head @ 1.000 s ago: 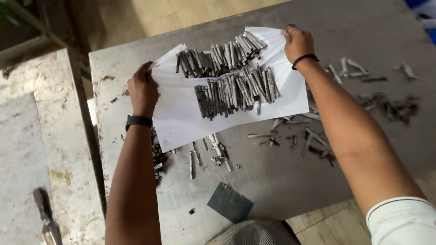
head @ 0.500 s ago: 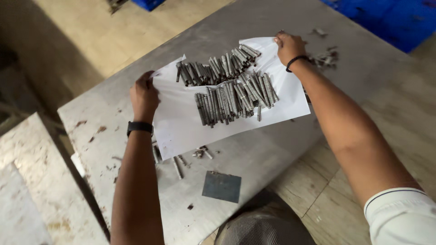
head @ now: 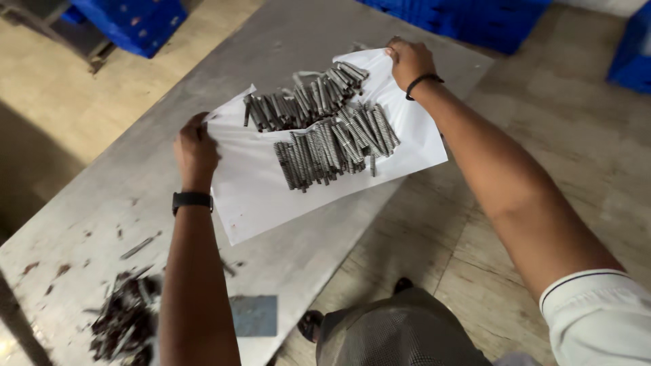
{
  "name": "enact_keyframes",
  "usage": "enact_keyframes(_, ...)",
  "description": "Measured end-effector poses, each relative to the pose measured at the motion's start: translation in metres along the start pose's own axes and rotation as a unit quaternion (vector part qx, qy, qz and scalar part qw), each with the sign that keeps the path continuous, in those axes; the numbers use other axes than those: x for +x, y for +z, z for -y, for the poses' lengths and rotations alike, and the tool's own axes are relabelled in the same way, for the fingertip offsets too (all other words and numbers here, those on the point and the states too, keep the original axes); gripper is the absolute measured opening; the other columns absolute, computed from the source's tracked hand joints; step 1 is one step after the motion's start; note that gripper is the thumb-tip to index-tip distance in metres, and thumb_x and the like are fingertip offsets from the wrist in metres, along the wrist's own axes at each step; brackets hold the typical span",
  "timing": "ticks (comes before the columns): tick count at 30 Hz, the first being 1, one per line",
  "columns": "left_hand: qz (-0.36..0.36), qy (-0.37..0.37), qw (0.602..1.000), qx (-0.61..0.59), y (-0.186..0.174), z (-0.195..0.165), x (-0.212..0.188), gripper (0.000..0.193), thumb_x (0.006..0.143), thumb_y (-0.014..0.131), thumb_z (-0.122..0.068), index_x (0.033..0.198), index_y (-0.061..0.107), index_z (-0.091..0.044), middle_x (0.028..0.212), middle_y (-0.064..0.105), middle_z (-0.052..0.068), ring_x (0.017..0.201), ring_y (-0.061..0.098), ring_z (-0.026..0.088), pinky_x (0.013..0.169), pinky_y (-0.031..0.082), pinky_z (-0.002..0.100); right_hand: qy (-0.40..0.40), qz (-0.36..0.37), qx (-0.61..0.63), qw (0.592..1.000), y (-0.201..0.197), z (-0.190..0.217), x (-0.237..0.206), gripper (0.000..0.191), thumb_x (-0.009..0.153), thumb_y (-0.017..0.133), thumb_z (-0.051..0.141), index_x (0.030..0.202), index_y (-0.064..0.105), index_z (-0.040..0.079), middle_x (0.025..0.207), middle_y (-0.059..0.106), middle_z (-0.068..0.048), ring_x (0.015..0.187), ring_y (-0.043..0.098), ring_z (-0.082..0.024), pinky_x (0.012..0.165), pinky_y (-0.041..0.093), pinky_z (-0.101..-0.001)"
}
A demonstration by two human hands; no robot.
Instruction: The person scrapes debris off threaded metal parts using a flat blade, wiping each part and placing cleaned parts on a sheet of paper. They then gather the paper of cleaned parts and pour the parts into a blue storage bin.
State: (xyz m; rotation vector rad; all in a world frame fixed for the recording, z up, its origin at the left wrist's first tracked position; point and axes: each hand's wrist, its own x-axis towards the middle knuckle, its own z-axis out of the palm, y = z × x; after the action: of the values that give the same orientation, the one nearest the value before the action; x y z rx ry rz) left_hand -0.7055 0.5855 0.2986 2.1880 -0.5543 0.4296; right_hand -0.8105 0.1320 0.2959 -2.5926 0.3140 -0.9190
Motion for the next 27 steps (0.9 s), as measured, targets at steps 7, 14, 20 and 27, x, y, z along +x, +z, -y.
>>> enact_keyframes(7,0.03,-0.038,0.999,-0.008,0.128,-0.078,0.041,0.03,0.103,0.05,-0.007,0.121,0.073,-0.008,0.072,0.069,0.016,0.057,0.068,0.024,0.057,0.053,0.04,-0.046,-0.031,-0.008,0.998,-0.044,-0.136,0.028,0.015,0.104,0.063,0.019,0.1,0.071,0.007,0.095,0.072,-0.02,0.088,0.068,-0.044,0.075,0.053,-0.0549)
enact_keyframes(14,0.046,0.043,0.997,-0.039,0.265,-0.128,0.11,0.033,0.097,0.051,-0.004,0.12,0.074,-0.007,0.088,0.074,0.02,0.072,0.073,0.032,0.068,0.056,0.043,0.041,-0.022,-0.044,0.998,-0.076,-0.266,0.061,0.014,0.105,0.061,0.018,0.104,0.071,0.008,0.09,0.07,-0.022,0.084,0.067,-0.046,0.072,0.051,-0.056)
enact_keyframes(20,0.053,0.093,0.994,-0.031,0.38,-0.148,0.17,0.028,0.101,0.056,-0.007,0.121,0.075,-0.006,0.094,0.073,0.024,0.083,0.072,0.04,0.073,0.055,0.047,0.036,-0.043,-0.07,0.996,-0.088,-0.368,0.103,0.011,0.1,0.062,0.014,0.102,0.072,0.01,0.092,0.071,-0.021,0.086,0.067,-0.045,0.073,0.051,-0.0566)
enact_keyframes(27,-0.013,0.16,0.987,-0.028,0.45,-0.126,0.21,0.025,0.106,0.055,-0.004,0.121,0.074,-0.006,0.093,0.074,0.019,0.081,0.073,0.031,0.072,0.058,0.042,-0.013,-0.031,-0.029,0.999,-0.032,-0.445,0.174,0.01,0.104,0.063,0.013,0.103,0.072,0.009,0.099,0.072,-0.019,0.09,0.067,-0.045,0.075,0.052,-0.0546)
